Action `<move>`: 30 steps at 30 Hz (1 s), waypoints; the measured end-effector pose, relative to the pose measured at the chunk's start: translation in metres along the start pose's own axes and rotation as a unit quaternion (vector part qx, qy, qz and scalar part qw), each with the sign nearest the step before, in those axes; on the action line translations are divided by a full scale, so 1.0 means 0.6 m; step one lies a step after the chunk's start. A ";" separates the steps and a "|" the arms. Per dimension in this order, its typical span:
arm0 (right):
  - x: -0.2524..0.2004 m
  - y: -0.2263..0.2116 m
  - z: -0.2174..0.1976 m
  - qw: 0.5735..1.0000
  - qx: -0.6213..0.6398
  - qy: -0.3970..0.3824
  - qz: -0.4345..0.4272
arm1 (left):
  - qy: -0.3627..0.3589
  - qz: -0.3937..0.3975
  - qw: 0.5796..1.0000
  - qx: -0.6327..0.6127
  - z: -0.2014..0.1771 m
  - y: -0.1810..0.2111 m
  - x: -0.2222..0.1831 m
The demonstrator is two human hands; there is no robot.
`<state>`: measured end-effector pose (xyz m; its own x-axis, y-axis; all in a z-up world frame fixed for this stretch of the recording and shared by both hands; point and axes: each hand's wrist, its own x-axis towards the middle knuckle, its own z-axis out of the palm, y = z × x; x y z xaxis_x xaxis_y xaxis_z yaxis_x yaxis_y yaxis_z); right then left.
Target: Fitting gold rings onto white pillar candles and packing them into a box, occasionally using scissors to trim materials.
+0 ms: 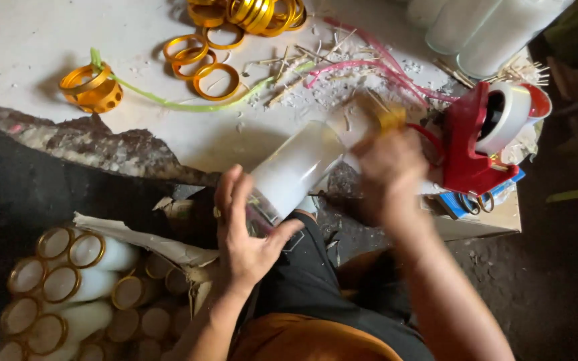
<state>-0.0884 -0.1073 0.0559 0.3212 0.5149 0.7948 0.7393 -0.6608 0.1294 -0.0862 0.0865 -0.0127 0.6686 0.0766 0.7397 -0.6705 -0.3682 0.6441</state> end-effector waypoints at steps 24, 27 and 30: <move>-0.013 0.050 -0.027 0.985 -0.139 -0.030 0.095 | 0.002 0.018 0.999 0.035 0.017 0.022 0.006; -0.026 0.049 0.004 0.926 -0.369 -0.081 -0.003 | 0.005 0.022 0.999 0.031 0.019 0.019 0.000; -0.073 0.112 -0.008 0.921 -0.367 -0.077 0.106 | 0.001 0.008 1.000 0.024 0.012 0.025 0.000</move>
<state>-0.0557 -0.1766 0.0327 0.5345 0.3670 0.7613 0.0701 -0.9170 0.3927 -0.0937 0.0745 -0.0044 0.6574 0.0725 0.7500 -0.6646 -0.4133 0.6225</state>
